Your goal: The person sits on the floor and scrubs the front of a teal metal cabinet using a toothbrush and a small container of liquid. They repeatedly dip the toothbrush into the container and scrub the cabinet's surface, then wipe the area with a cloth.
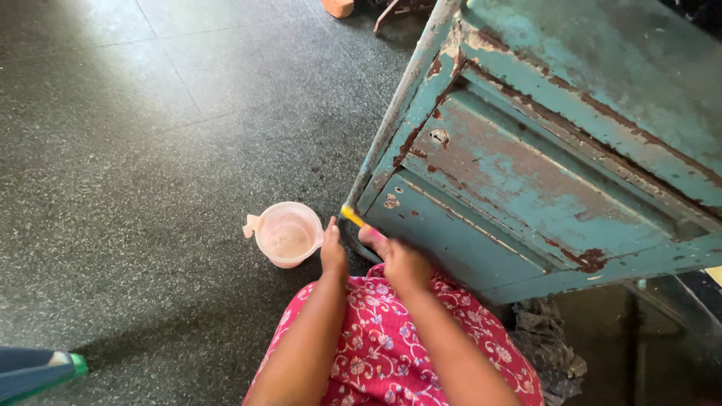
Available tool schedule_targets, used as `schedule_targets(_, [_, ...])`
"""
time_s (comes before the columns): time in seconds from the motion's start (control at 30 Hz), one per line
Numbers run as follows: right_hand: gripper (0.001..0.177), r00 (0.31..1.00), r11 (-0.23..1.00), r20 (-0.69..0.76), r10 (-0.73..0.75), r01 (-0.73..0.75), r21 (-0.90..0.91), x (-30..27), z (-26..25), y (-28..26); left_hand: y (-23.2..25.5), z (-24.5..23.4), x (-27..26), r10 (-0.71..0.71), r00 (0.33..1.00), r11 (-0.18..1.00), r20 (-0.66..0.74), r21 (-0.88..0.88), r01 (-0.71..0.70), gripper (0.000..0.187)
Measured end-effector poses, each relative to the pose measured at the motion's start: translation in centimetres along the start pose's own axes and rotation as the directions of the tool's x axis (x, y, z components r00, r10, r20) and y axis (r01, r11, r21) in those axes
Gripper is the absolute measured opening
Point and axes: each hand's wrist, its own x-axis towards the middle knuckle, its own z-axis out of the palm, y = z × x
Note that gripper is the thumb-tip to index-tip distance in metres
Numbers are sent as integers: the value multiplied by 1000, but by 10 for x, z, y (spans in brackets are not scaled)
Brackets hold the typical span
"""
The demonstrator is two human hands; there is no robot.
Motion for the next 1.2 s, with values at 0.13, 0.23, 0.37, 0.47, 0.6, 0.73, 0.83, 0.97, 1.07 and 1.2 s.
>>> schedule_targets(0.13, [34,999,999,-28,-37,36,-18,-2,1,2,-8,-5,3,18,978,990,208,-137,11,70])
schedule_targets(0.23, [36,976,991,-178,123,-112,70,3,-42,1,2,-2,0,-71,970,986,234,-130,104,78])
schedule_targets(0.37, [32,962,996,-269,46,-24,84,-1,-41,8,22,4,-12,-156,966,987,204,-7,161,82])
schedule_targets(0.47, [22,993,995,-76,-94,92,-39,-4,-17,8,32,9,-16,-191,957,981,217,25,190,84])
schedule_targets(0.6, [27,980,998,-195,31,-19,59,-2,-49,0,35,6,-19,-195,957,975,215,148,166,87])
schedule_targets(0.73, [32,945,980,-278,171,-133,150,-3,-76,12,30,3,-16,-184,954,977,235,146,153,86])
schedule_targets(0.83, [24,992,994,-95,79,-86,-64,-3,-44,22,31,4,-16,-186,955,977,233,150,154,85])
schedule_targets(0.97, [21,999,978,-40,-23,14,-206,-12,-38,20,32,3,-18,-201,949,970,242,183,159,83])
schedule_targets(1.07, [15,926,998,-372,-59,44,-48,-13,-81,17,35,5,-15,-194,949,970,247,192,148,82])
schedule_targets(1.2, [23,952,997,-301,55,-38,63,-10,-94,23,35,2,-17,-197,949,968,247,204,147,81])
